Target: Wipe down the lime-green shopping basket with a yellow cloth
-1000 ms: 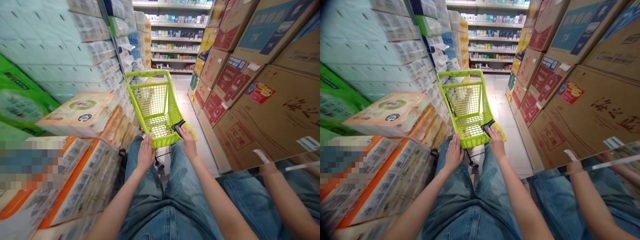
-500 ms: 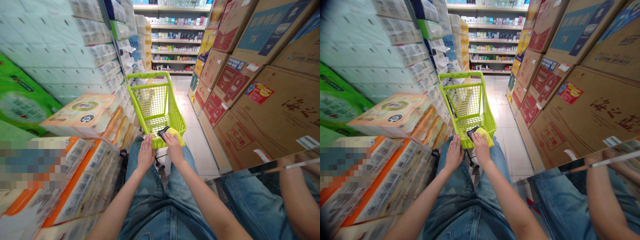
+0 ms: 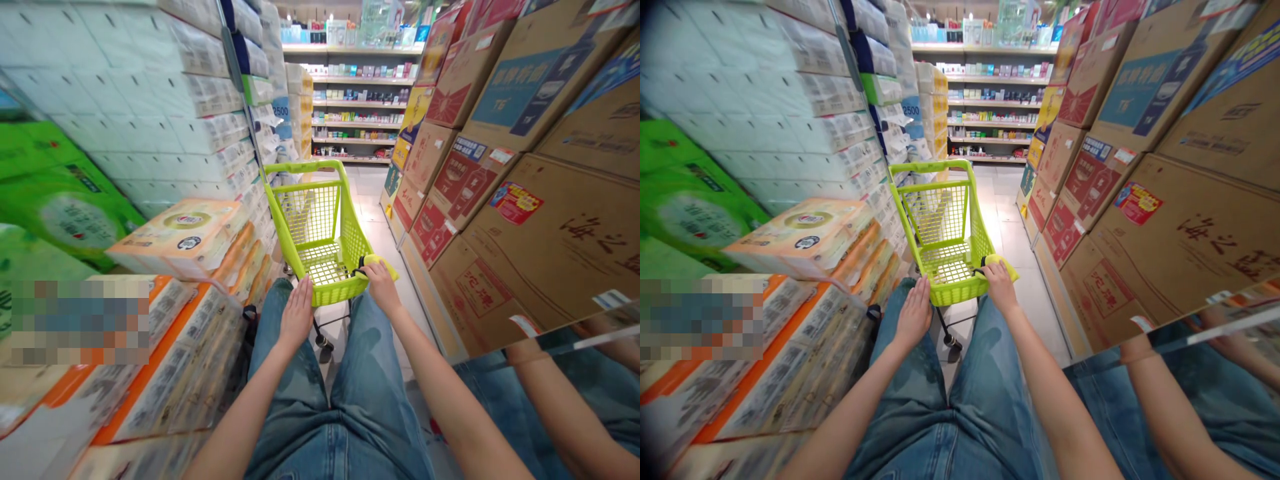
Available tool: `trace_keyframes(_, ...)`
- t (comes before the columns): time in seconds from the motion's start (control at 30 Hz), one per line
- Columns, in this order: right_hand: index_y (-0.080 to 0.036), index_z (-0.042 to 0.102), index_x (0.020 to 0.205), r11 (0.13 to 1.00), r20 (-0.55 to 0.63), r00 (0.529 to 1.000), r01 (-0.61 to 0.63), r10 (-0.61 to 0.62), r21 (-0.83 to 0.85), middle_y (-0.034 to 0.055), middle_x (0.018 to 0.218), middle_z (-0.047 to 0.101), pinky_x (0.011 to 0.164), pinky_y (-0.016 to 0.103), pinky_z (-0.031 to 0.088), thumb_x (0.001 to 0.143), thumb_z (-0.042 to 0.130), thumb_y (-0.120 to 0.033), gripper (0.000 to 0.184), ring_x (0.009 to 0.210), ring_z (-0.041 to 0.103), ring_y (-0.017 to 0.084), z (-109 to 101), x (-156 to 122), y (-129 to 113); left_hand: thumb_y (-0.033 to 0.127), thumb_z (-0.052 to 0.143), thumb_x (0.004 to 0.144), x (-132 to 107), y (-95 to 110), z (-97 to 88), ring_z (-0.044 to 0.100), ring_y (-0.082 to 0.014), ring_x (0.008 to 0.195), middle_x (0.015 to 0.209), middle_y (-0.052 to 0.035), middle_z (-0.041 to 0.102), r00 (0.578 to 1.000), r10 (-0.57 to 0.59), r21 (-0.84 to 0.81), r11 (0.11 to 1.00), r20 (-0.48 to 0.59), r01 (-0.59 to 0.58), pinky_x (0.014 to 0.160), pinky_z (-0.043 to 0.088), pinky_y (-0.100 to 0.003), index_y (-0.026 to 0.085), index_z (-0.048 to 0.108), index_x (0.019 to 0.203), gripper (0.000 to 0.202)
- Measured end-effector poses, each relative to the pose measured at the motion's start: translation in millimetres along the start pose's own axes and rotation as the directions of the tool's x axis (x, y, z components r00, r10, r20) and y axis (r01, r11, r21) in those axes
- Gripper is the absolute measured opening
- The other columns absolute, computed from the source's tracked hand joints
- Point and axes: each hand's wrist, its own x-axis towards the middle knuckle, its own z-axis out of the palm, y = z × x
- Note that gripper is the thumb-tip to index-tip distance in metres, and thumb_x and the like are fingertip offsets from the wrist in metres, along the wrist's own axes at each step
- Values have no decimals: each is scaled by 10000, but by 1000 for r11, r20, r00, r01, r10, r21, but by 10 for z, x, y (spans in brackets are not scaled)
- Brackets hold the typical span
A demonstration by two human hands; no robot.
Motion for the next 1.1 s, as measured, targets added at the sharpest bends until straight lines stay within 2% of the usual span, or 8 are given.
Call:
trace_keyframes(0.27,-171,658,1134,999,-35,998,-46,46,-7,94,1084,663,1203,435,265,838,389,2,436,1138,564,225,-8,-54,80,38,404,829,159,68,75,206,-245,1507,1617,-153,249,1000,-15,32,999,-15,16,1206,291,-444,101,37,1575,835)
trace_keyframes(0.47,-182,662,1131,991,-65,989,-134,135,7,89,1073,650,1199,456,252,865,381,-1,427,1136,558,217,55,14,-12,60,397,837,392,-73,143,240,-244,1499,1615,-146,263,1000,-20,12,1000,-4,20,1202,295,-453,116,89,1574,801)
trace_keyframes(0.67,-182,647,1161,980,-91,976,-195,197,34,81,1067,646,1199,456,241,880,386,-8,421,1134,544,208,187,182,-190,92,393,839,696,-375,249,250,-245,1496,1611,-147,270,999,-48,-30,998,19,48,1202,289,-446,105,151,1567,767)
trace_keyframes(0.8,-150,633,1192,973,-74,970,-229,230,23,100,1064,651,1196,469,249,901,360,-12,422,1122,547,219,299,382,-377,154,377,866,1000,-662,335,243,-238,1499,1613,-136,267,990,-109,-114,986,93,120,1222,230,-457,102,240,1545,695)
trace_keyframes(0.87,-134,627,1200,967,-55,965,-255,256,20,118,1071,654,1190,487,254,910,360,-22,410,1115,553,228,371,516,-492,203,365,893,1182,-807,413,257,-241,1494,1606,-139,288,978,-161,-157,971,134,181,1221,225,-463,99,289,1526,647)
trace_keyframes(0.97,-93,617,1205,961,-26,961,-276,277,15,165,1072,658,1177,507,269,929,369,-50,374,1097,565,253,498,733,-682,324,332,954,1462,-995,572,246,-262,1496,1599,-176,287,963,-237,-173,951,131,258,1207,238,-497,88,299,1515,610)
trace_keyframes(1.03,-56,599,1229,961,-10,961,-278,278,13,202,1080,658,1171,511,280,933,374,-59,371,1098,570,268,583,863,-816,418,364,955,1628,-1102,684,234,-291,1498,1595,-216,272,948,-294,-179,933,124,313,1203,232,-519,63,274,1515,669)
trace_keyframes(1.1,-32,577,1258,961,4,961,-276,276,11,228,1095,658,1162,512,297,932,380,-62,382,1101,574,277,656,962,-952,426,408,930,1757,-1201,776,209,-311,1503,1601,-236,240,933,-339,-185,916,119,356,1202,226,-531,47,245,1519,719)
